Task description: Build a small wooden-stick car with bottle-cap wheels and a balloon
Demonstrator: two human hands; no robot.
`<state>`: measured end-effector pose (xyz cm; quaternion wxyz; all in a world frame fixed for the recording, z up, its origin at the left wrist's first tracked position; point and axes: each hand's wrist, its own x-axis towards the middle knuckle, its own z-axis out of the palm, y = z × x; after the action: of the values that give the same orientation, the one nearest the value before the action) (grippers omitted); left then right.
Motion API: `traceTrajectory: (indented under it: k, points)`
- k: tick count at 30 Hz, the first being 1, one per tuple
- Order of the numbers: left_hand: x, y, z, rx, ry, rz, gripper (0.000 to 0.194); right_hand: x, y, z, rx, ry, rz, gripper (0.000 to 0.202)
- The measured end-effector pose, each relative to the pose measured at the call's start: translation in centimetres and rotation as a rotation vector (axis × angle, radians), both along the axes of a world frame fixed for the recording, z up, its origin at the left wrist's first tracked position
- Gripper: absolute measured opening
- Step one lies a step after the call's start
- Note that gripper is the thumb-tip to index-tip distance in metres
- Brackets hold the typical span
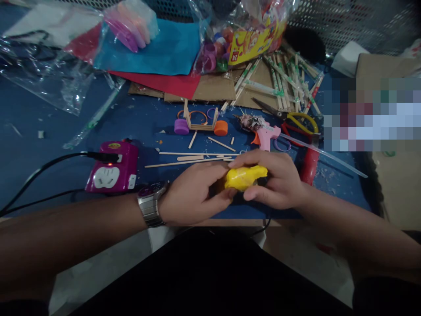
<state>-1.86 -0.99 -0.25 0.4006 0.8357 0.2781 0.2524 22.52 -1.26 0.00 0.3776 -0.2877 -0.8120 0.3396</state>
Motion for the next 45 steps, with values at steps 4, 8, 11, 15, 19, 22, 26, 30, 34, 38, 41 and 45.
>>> traceTrajectory:
  k: [4, 8, 11, 15, 19, 22, 26, 30, 34, 38, 41, 45]
  points:
    - [0.1, -0.1, -0.5, 0.011, 0.013, 0.018, 0.039, -0.3, -0.2, 0.5, 0.08, -0.024, 0.077, 0.035]
    - [0.1, -0.3, -0.4, 0.018, 0.067, 0.023, 0.019, -0.5, -0.5, 0.4, 0.115, -0.015, 0.099, 0.033]
    - [0.2, -0.5, -0.1, -0.012, 0.082, 0.027, 0.014, -0.6, -0.7, 0.4, 0.137, -0.029, 0.086, 0.035]
    - [0.3, -0.5, 0.3, -0.079, 0.055, 0.016, 0.009, -0.6, -0.9, 0.7, 0.151, -0.024, 0.038, 0.035]
    - [0.3, -0.4, 0.6, -0.14, 0.06, 0.022, 0.007, -0.5, -0.9, 1.0, 0.111, 0.033, -0.02, 0.028]
    - [0.2, -0.4, 0.8, -0.153, 0.046, 0.035, 0.01, -0.6, -0.9, 1.0, 0.072, 0.097, -0.097, 0.023]
    - [0.2, -0.4, 0.8, -0.154, 0.013, 0.054, 0.01, -0.5, -1.1, 0.6, -0.02, 0.2, -0.216, 0.018]
    - [0.1, -0.3, 0.8, -0.152, 0.015, 0.068, 0.01, -0.1, -0.8, 0.0, -0.123, 0.268, -0.269, 0.03]
    - [0.0, -0.3, 0.7, -0.155, 0.031, 0.053, 0.008, 0.1, -0.3, -0.1, -0.274, 0.276, -0.067, 0.07]
    - [0.0, -0.3, 0.4, -0.156, 0.016, 0.04, 0.009, -0.1, 0.0, 0.6, -0.174, 0.156, -0.018, 0.048]
    - [0.1, -0.3, 0.4, -0.158, 0.014, 0.049, 0.016, -0.4, -0.1, 1.0, -0.091, 0.116, -0.008, 0.022]
    - [0.2, -0.3, 0.7, -0.177, 0.005, 0.076, 0.016, -0.5, -0.4, 0.8, -0.112, 0.198, -0.135, 0.013]
